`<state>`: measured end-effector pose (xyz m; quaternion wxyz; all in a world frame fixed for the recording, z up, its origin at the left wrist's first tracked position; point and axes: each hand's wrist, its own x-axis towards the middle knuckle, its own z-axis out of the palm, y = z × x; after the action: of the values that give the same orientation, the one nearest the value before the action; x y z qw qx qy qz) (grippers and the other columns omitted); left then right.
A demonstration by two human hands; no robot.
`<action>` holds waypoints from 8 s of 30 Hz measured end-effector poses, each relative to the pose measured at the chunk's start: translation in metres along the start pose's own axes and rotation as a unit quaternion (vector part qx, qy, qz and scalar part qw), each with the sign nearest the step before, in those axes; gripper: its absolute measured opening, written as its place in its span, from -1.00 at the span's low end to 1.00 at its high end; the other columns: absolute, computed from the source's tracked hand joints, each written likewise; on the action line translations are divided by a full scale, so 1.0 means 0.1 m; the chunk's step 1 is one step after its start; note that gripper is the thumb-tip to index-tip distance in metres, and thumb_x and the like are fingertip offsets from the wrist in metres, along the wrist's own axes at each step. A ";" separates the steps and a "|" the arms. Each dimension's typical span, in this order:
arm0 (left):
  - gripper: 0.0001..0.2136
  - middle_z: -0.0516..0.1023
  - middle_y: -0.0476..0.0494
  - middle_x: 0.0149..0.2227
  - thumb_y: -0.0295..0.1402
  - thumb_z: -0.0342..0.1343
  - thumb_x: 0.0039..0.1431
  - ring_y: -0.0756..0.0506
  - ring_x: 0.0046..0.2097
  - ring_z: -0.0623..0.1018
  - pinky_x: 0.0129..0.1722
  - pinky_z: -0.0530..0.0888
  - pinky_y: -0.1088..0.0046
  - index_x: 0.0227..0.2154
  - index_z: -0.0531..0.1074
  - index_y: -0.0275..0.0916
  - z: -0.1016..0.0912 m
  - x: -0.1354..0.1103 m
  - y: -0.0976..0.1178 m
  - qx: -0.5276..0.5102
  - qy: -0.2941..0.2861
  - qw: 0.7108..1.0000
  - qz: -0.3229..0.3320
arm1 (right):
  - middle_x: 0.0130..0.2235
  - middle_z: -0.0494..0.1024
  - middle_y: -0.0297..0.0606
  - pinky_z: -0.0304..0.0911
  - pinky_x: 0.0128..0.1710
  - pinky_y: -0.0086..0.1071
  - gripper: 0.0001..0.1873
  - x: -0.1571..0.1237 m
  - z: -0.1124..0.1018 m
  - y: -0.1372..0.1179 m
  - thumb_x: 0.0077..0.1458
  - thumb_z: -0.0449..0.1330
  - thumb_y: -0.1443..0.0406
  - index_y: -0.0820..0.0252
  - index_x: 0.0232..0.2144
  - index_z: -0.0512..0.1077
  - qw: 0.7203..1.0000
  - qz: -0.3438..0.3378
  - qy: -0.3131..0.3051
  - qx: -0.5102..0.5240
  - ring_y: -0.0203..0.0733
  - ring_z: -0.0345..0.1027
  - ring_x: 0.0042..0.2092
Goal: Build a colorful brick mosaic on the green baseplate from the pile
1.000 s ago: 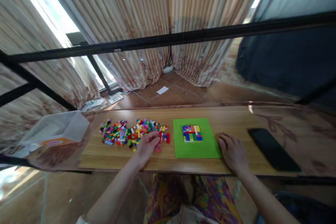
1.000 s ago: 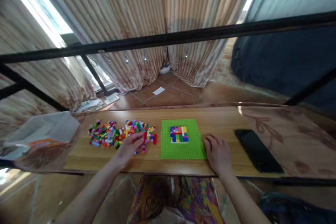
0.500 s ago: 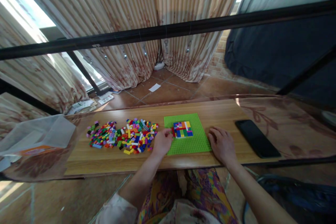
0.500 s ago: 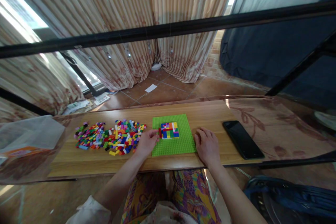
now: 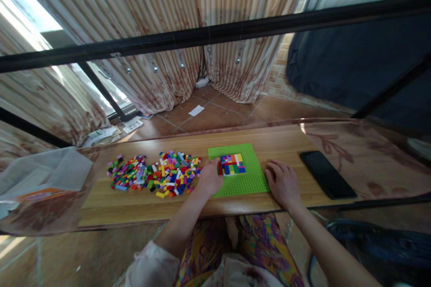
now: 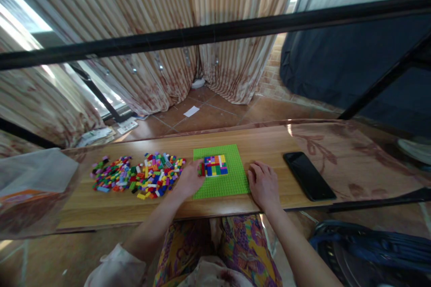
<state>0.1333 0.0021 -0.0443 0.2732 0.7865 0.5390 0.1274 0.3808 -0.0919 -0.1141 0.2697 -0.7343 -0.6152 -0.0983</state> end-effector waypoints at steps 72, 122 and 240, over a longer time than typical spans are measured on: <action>-0.71 0.46 -0.22 -0.08 -0.48 0.00 0.16 -0.08 -0.11 0.51 -0.05 0.46 0.34 -0.04 0.36 -0.26 0.03 -0.32 -0.13 -0.070 0.090 0.989 0.094 | -0.03 0.50 -0.05 0.19 0.00 -0.09 -0.69 0.01 -0.02 -0.02 0.22 0.01 0.21 0.19 -0.13 0.46 1.000 0.005 -0.008 0.002 0.01 0.30 -0.01; -0.59 0.59 -0.15 -0.15 -0.53 0.08 0.13 -0.07 -0.15 0.59 -0.08 0.53 0.32 0.07 0.31 -0.24 0.22 -0.10 -0.09 -0.204 0.137 0.967 0.070 | -0.02 0.51 -0.07 0.21 0.00 -0.10 -0.72 0.02 -0.03 -0.05 0.23 0.04 0.23 0.22 -0.14 0.47 1.000 0.019 -0.001 -0.005 0.02 0.30 0.01; -0.66 0.59 -0.10 -0.42 -0.48 0.26 -0.07 0.01 -0.43 0.54 -0.40 0.43 0.53 -0.16 0.47 -0.38 0.26 0.39 -0.16 -0.204 -0.001 0.971 -0.129 | -0.05 0.51 -0.06 0.21 -0.01 -0.13 -0.70 -0.01 0.04 0.04 0.22 0.00 0.24 0.23 -0.13 0.46 0.999 -0.018 -0.003 -0.031 -0.01 0.31 -0.04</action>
<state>0.1488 0.0348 -0.0782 0.4421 0.6385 0.5981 0.1978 0.3833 -0.0909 -0.1187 0.2434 -0.7312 -0.6258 -0.1203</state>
